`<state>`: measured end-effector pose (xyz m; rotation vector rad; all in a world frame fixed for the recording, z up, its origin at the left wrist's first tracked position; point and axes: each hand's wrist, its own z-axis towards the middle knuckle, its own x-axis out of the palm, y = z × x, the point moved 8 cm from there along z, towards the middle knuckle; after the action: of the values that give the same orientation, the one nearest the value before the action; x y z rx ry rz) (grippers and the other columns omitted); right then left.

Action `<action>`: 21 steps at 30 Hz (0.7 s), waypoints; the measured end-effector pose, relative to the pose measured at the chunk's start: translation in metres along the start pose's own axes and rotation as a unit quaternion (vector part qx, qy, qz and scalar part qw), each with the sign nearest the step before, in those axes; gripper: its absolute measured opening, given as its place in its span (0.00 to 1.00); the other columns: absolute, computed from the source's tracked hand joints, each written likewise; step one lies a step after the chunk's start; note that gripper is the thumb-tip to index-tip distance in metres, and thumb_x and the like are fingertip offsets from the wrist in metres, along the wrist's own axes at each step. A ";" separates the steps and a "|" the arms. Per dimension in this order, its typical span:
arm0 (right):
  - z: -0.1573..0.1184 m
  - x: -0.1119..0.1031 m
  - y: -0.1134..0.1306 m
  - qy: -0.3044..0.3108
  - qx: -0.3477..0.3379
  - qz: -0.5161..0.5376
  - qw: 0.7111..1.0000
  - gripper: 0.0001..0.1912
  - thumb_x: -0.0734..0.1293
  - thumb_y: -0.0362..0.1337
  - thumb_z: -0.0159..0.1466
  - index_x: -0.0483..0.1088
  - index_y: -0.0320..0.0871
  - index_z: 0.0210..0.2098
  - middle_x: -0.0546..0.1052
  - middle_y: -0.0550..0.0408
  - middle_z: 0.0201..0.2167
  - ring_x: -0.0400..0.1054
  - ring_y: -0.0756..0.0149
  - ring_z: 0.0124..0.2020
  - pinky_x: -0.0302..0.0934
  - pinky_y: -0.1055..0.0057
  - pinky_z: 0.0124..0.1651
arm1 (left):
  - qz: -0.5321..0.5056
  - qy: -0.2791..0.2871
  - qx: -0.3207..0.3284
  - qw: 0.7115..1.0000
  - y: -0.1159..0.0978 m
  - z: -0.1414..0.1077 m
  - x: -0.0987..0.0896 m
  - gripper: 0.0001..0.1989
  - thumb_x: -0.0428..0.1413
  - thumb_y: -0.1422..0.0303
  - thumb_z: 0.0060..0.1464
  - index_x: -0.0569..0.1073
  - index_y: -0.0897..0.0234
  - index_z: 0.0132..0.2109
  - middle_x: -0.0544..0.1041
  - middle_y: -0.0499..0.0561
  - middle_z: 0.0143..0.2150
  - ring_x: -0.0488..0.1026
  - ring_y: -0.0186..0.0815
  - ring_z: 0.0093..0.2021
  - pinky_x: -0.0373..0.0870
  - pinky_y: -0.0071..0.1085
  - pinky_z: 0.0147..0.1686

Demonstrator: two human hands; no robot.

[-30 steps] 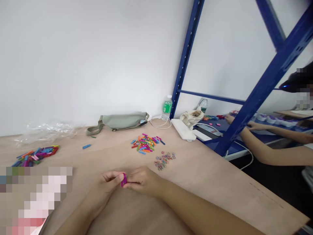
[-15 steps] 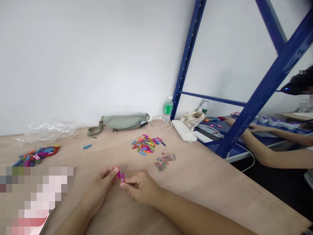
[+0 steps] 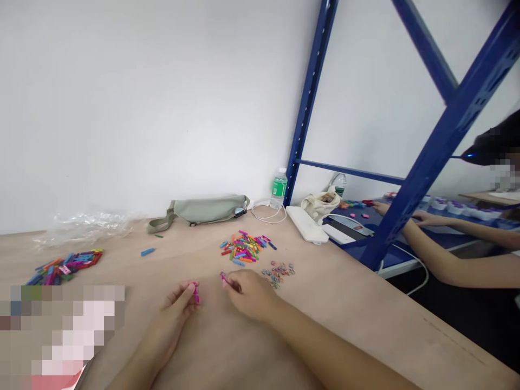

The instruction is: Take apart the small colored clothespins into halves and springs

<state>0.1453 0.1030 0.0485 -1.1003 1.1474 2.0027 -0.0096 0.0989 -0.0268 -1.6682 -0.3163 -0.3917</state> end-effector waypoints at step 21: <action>0.053 0.012 -0.023 0.035 -0.019 -0.085 0.996 0.11 0.59 0.27 0.54 0.71 0.38 0.32 0.74 0.48 0.35 0.65 0.65 0.38 0.55 0.73 0.41 | -0.008 0.031 0.014 0.999 -0.002 -0.002 0.008 0.11 0.58 0.62 0.40 0.72 0.64 0.31 0.73 0.49 0.29 0.69 0.33 0.30 0.66 0.29 0.32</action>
<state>0.1379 0.1616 0.0442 -1.2516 1.0179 1.8756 -0.0031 0.0975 -0.0208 -1.6226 -0.2868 -0.4480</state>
